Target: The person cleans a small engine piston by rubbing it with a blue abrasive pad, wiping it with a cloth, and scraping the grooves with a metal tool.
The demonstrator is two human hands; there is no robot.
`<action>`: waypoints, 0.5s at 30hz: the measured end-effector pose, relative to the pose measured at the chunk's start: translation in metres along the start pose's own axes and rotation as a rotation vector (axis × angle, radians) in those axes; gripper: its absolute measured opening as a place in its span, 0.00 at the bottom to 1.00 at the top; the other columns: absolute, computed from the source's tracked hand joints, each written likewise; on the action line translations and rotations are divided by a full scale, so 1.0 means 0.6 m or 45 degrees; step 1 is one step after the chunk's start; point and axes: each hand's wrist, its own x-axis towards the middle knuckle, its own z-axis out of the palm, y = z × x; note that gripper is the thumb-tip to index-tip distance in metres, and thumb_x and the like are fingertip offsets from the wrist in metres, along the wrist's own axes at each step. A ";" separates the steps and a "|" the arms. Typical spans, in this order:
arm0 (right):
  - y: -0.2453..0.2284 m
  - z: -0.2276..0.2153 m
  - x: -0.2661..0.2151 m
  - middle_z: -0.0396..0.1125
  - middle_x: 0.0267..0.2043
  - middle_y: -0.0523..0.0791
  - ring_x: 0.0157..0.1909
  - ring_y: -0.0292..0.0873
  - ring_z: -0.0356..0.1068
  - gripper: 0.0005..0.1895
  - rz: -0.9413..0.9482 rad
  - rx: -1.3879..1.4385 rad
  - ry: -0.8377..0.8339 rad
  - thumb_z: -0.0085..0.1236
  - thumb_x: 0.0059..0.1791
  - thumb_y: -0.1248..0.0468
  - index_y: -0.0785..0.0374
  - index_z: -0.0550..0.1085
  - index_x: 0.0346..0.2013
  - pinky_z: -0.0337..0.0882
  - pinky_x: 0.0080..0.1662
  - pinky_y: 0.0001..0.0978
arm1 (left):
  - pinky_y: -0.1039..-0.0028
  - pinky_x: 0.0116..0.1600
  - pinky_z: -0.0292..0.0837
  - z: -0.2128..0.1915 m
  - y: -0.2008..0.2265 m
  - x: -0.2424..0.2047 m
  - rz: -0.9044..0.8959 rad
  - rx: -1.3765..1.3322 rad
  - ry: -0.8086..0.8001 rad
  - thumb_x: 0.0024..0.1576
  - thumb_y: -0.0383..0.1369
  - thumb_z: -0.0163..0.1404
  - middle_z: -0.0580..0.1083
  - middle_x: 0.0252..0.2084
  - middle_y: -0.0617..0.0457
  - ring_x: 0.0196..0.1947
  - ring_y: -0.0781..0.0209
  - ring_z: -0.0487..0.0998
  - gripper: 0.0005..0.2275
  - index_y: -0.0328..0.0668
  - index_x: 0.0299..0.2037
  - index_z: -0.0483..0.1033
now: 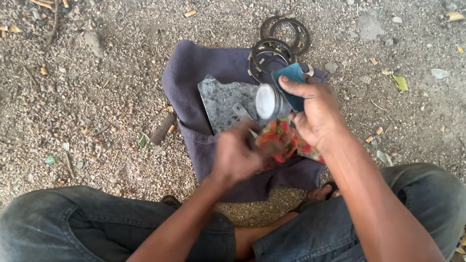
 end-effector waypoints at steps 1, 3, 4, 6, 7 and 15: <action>-0.006 0.000 -0.004 0.76 0.41 0.41 0.41 0.37 0.74 0.15 -0.014 -0.070 -0.029 0.66 0.45 0.65 0.61 0.77 0.46 0.70 0.42 0.33 | 0.62 0.38 0.78 -0.019 0.007 0.010 -0.097 -0.391 0.013 0.49 0.44 0.59 0.78 0.35 0.43 0.34 0.51 0.81 0.22 0.36 0.48 0.75; -0.014 0.009 -0.008 0.76 0.42 0.44 0.42 0.39 0.74 0.16 -0.046 -0.254 -0.229 0.67 0.44 0.66 0.65 0.78 0.46 0.72 0.45 0.35 | 0.61 0.39 0.77 -0.055 0.010 0.027 -0.293 -1.165 0.050 0.55 0.41 0.52 0.76 0.42 0.41 0.39 0.51 0.78 0.23 0.31 0.55 0.71; -0.016 0.013 -0.012 0.76 0.42 0.46 0.42 0.40 0.75 0.17 -0.063 -0.345 -0.324 0.67 0.44 0.66 0.67 0.78 0.46 0.73 0.47 0.36 | 0.59 0.40 0.79 -0.062 0.011 0.032 -0.428 -1.266 -0.065 0.56 0.47 0.46 0.76 0.43 0.43 0.40 0.50 0.79 0.24 0.35 0.55 0.69; -0.004 0.033 -0.016 0.76 0.44 0.45 0.45 0.38 0.75 0.19 -0.126 -0.550 -0.565 0.68 0.43 0.65 0.66 0.77 0.47 0.73 0.50 0.34 | 0.56 0.42 0.81 -0.071 0.004 0.037 -0.702 -1.464 -0.294 0.58 0.58 0.36 0.77 0.46 0.45 0.43 0.48 0.81 0.28 0.43 0.55 0.66; 0.000 0.041 -0.019 0.77 0.44 0.44 0.47 0.38 0.75 0.20 -0.157 -0.655 -0.687 0.69 0.43 0.65 0.66 0.77 0.48 0.73 0.51 0.33 | 0.55 0.42 0.80 -0.067 -0.002 0.036 -0.641 -1.545 -0.411 0.58 0.55 0.38 0.77 0.45 0.43 0.42 0.46 0.81 0.26 0.41 0.55 0.68; -0.020 -0.003 -0.016 0.77 0.41 0.47 0.42 0.40 0.76 0.07 -0.697 -1.082 -0.422 0.57 0.54 0.66 0.63 0.79 0.45 0.76 0.46 0.37 | 0.55 0.48 0.80 -0.059 -0.028 0.047 -0.523 -1.818 -0.269 0.63 0.43 0.45 0.77 0.45 0.48 0.44 0.56 0.80 0.15 0.40 0.51 0.72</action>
